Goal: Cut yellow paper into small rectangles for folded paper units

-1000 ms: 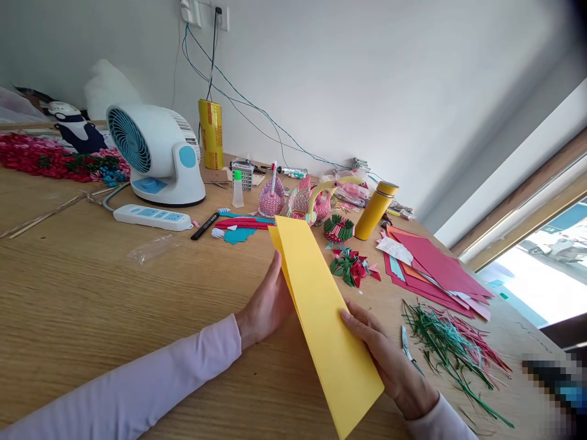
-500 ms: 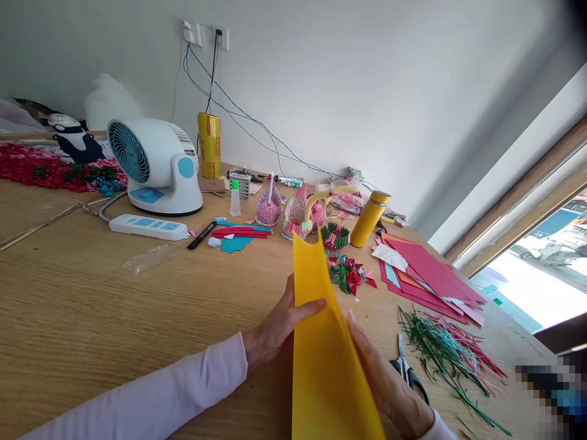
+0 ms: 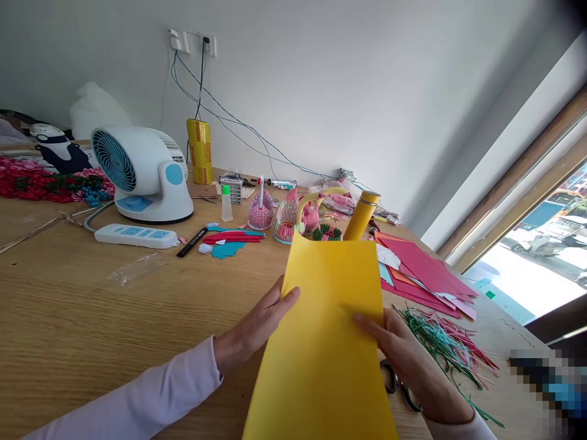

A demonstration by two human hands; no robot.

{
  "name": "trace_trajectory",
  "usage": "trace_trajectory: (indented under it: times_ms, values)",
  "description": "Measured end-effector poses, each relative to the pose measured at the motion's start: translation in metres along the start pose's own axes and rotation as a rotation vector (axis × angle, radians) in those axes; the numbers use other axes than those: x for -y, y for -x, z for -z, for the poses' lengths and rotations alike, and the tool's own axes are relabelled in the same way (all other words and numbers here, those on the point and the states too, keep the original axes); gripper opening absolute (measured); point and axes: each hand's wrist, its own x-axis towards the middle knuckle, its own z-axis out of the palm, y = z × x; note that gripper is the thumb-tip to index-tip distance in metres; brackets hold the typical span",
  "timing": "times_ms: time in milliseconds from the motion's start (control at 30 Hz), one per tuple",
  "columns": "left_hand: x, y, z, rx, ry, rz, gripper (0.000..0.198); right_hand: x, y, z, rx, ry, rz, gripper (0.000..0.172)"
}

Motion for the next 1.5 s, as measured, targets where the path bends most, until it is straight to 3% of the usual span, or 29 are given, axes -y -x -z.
trace_trajectory:
  times_ms: [133, 467, 633, 900, 1000, 1167, 1400, 1500]
  values:
    - [0.011, 0.000, 0.024, 0.140, -0.147, 0.165, 0.038, -0.008, -0.003, 0.010, 0.060, -0.109, -0.004, 0.033]
    - [0.026, -0.005, 0.049, 0.265, -0.156, 0.222, 0.035, -0.017, -0.006, 0.024, 0.236, 0.008, -0.003, 0.032]
    - [0.030, -0.006, 0.060, 0.244, -0.203, 0.207, 0.032, -0.020, -0.007, 0.027, 0.286, 0.001, -0.012, 0.037]
    - [0.031, -0.007, 0.066, 0.234, -0.283, 0.105, 0.028, -0.034, -0.014, 0.036, 0.070, -0.150, 0.016, 0.023]
    - [0.029, -0.008, 0.067, 0.220, -0.318, 0.059, 0.027, -0.035, -0.017, 0.036, 0.097, -0.162, 0.006, 0.014]
    - [0.030, -0.009, 0.070, 0.174, -0.274, 0.163, 0.026, -0.036, -0.020, 0.035, 0.167, -0.163, -0.029, 0.016]
    - [0.028, -0.005, 0.065, 0.145, 0.098, 0.309, 0.027, -0.037, -0.022, 0.033, 0.177, -0.191, -0.066, 0.014]
    - [0.026, -0.005, 0.061, 0.080, 0.184, 0.366, 0.026, -0.030, -0.018, 0.036, 0.180, -0.221, -0.066, 0.008]
